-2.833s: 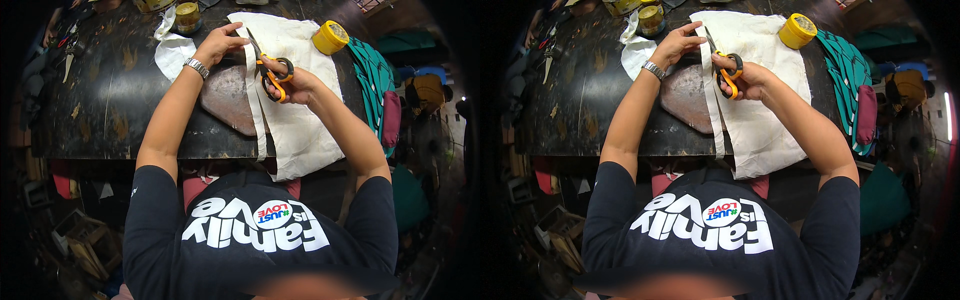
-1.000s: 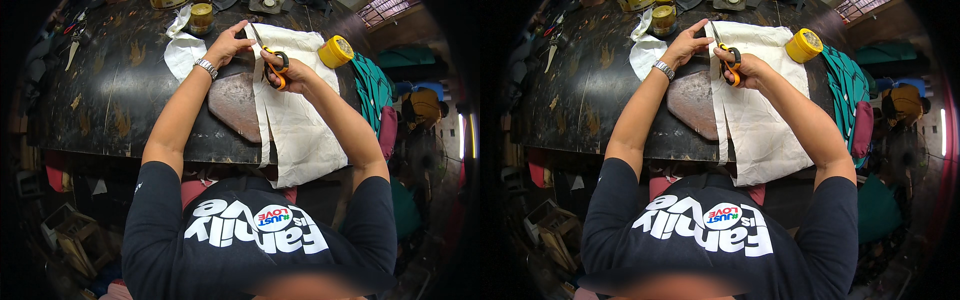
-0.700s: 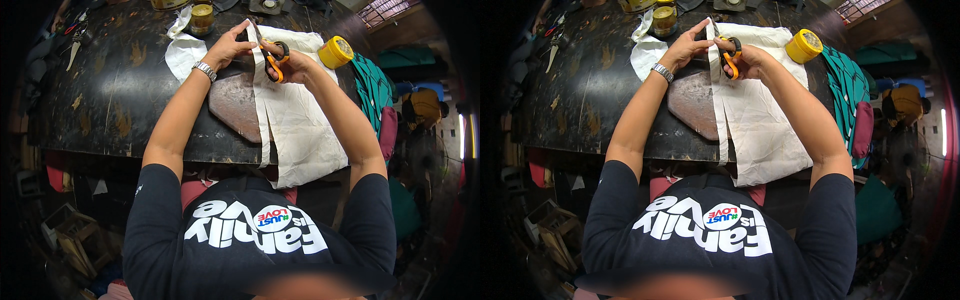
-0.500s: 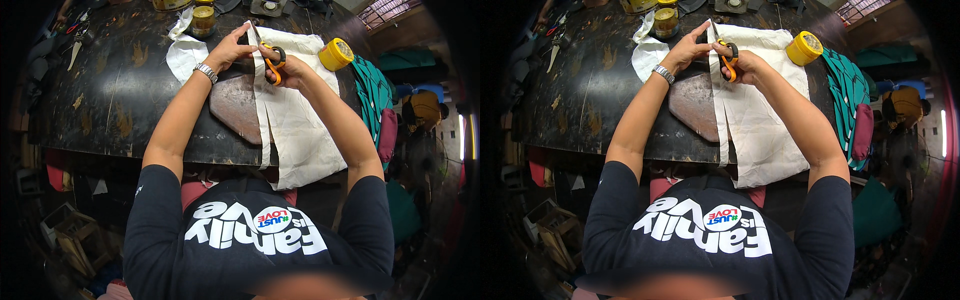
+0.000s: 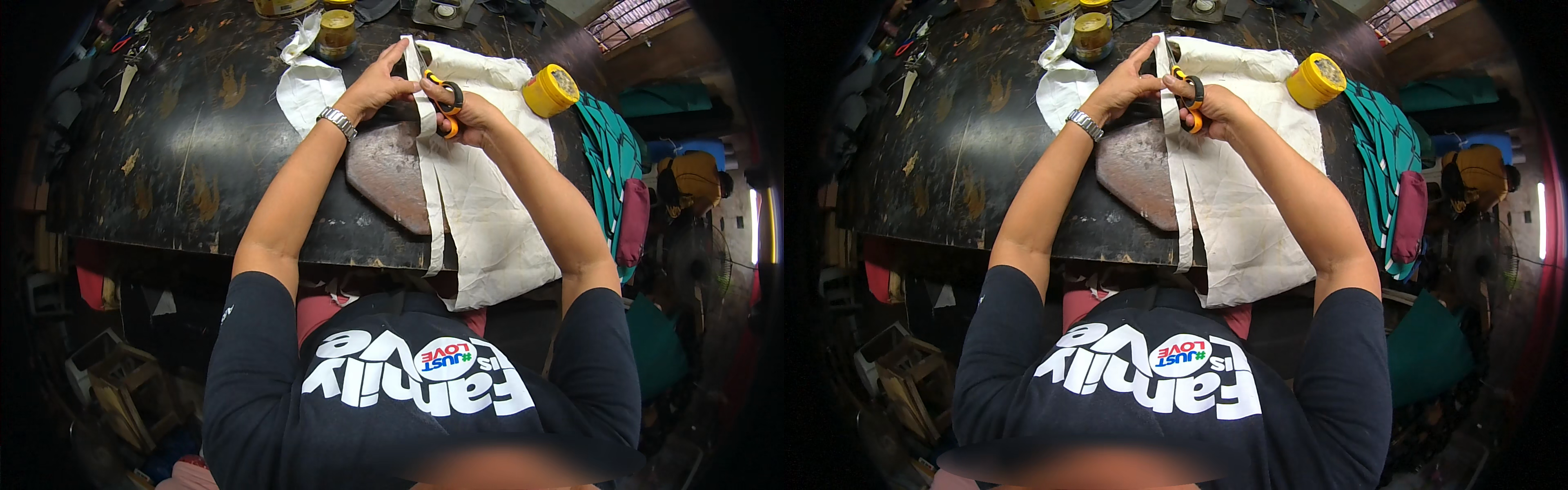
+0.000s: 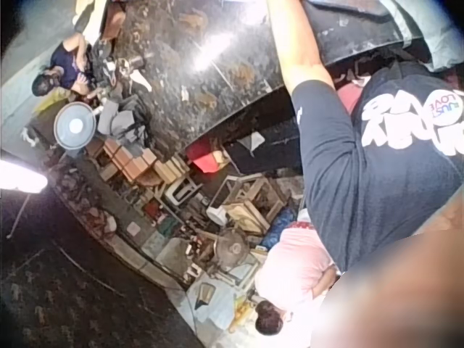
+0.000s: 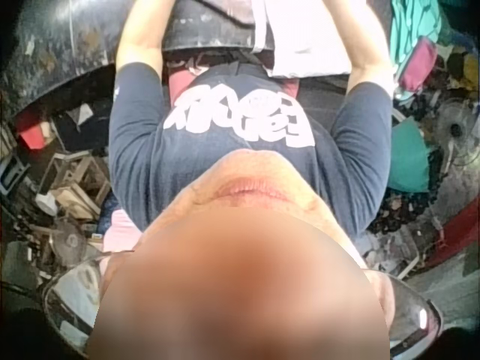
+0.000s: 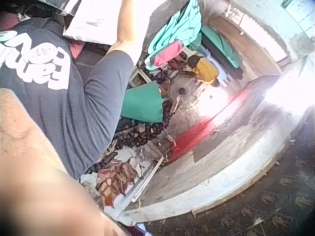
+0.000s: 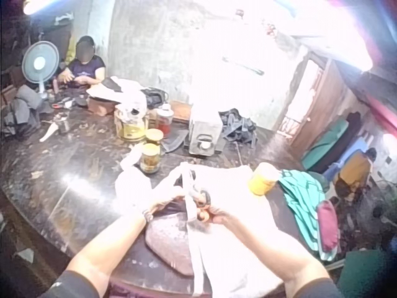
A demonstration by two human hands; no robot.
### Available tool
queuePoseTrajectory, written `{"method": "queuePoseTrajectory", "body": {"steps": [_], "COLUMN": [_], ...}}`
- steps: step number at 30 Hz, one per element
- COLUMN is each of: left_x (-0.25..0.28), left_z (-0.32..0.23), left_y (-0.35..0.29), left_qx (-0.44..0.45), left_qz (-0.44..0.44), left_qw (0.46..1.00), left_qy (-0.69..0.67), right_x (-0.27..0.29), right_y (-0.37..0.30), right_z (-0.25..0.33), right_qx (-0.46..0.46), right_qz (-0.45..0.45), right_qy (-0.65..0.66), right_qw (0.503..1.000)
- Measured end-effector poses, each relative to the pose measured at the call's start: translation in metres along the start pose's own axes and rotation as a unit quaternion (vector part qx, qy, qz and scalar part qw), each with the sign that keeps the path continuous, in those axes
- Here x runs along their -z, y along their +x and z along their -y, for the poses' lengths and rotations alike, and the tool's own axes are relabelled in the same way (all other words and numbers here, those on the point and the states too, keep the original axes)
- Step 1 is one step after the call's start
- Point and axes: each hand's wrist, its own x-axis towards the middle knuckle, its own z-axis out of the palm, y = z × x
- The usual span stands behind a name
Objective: The person unfolds a white fabric on a workbench, then uses yellow-handled scissors to cut long strips from the fabric. The strips are set aside on the table as they are cut.
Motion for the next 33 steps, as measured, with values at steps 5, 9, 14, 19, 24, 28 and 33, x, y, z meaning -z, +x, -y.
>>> {"method": "queuePoseTrajectory", "body": {"steps": [5,9,14,19,24,28,33], "left_x": [0.008,0.044,0.127,0.200,0.225,0.258,0.317], "left_z": [-0.019,-0.066,-0.130,-0.156,-0.160,-0.159,-0.130], "left_y": [-0.017,-0.036,-0.044,-0.028,-0.001,0.022,0.023], "left_qx": [-0.027,-0.121,-0.153,-0.204,-0.324,-0.290,-0.079], "left_qz": [-0.007,-0.064,-0.173,-0.328,-0.349,-0.447,-0.350], "left_qw": [1.000,0.990,0.968,0.834,0.742,0.641,0.740], "left_qy": [0.002,0.036,0.098,0.393,0.471,0.553,0.570], "right_x": [-0.008,-0.017,-0.015,-0.020,-0.029,-0.031,-0.030], "right_y": [-0.018,-0.053,-0.106,-0.140,-0.158,-0.173,-0.187], "right_z": [0.000,-0.012,-0.038,-0.062,-0.071,-0.073,-0.085], "right_qx": [0.043,0.114,0.084,0.083,0.086,0.080,0.072], "right_qz": [0.040,0.042,0.050,0.020,0.023,-0.004,-0.019], "right_qy": [0.012,0.048,-0.004,-0.004,-0.018,-0.037,-0.007], "right_qw": [0.998,0.991,0.995,0.996,0.996,0.996,0.997]}}
